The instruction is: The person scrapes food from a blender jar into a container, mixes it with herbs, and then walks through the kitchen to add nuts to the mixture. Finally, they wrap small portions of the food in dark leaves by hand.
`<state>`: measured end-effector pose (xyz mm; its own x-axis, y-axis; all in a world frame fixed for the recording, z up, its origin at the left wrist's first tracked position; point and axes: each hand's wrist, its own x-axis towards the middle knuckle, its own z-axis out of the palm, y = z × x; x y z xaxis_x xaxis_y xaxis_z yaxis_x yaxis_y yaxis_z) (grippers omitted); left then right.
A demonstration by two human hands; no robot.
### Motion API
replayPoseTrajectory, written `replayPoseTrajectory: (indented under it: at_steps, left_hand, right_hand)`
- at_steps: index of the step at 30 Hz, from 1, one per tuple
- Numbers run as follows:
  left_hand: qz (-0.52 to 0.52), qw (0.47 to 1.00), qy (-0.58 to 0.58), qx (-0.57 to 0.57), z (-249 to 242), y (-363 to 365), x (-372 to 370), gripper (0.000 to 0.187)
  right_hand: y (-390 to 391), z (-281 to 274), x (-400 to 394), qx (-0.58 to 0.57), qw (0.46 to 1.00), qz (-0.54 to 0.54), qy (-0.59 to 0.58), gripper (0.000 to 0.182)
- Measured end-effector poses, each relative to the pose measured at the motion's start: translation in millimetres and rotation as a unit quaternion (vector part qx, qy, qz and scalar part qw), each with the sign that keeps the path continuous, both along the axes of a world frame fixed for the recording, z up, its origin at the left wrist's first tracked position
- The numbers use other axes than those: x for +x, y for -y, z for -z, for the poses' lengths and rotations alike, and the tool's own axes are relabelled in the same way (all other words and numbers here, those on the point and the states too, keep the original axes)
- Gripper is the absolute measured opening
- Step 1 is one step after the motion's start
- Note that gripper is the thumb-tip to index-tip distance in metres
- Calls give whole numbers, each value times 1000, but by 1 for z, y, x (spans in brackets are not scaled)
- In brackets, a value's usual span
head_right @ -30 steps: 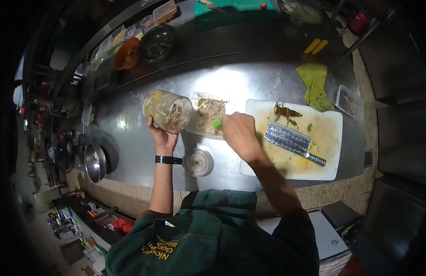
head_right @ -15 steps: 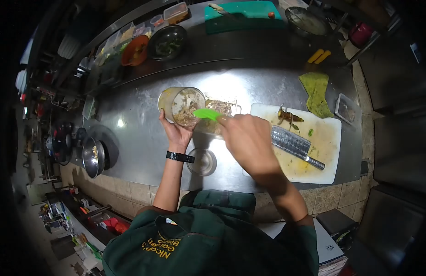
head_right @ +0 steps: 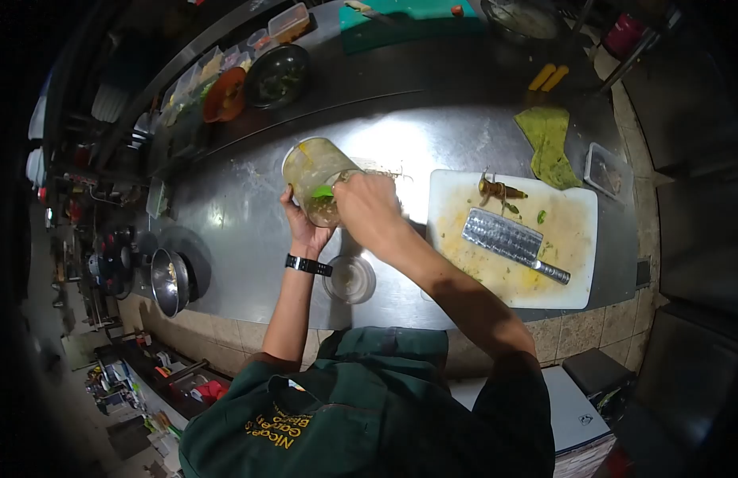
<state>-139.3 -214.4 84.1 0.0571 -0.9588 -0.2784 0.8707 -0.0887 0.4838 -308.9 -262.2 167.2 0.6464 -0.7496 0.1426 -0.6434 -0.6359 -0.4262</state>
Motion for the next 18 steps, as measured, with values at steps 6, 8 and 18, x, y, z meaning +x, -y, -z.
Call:
replayPoseTrajectory:
  at_steps: [6, 8, 18]
  left_hand:
    - [10, 1000, 16, 4, 3, 20, 13, 83]
    - [-10, 1000, -13, 0, 4, 23, 14, 81]
    - [45, 999, 14, 11, 12, 23, 15, 83]
  right_hand:
    - [0, -17, -22, 20, 1000, 6, 21, 12]
    - [0, -16, -25, 17, 999, 25, 31, 12]
    - [16, 12, 15, 7, 999, 49, 7, 7]
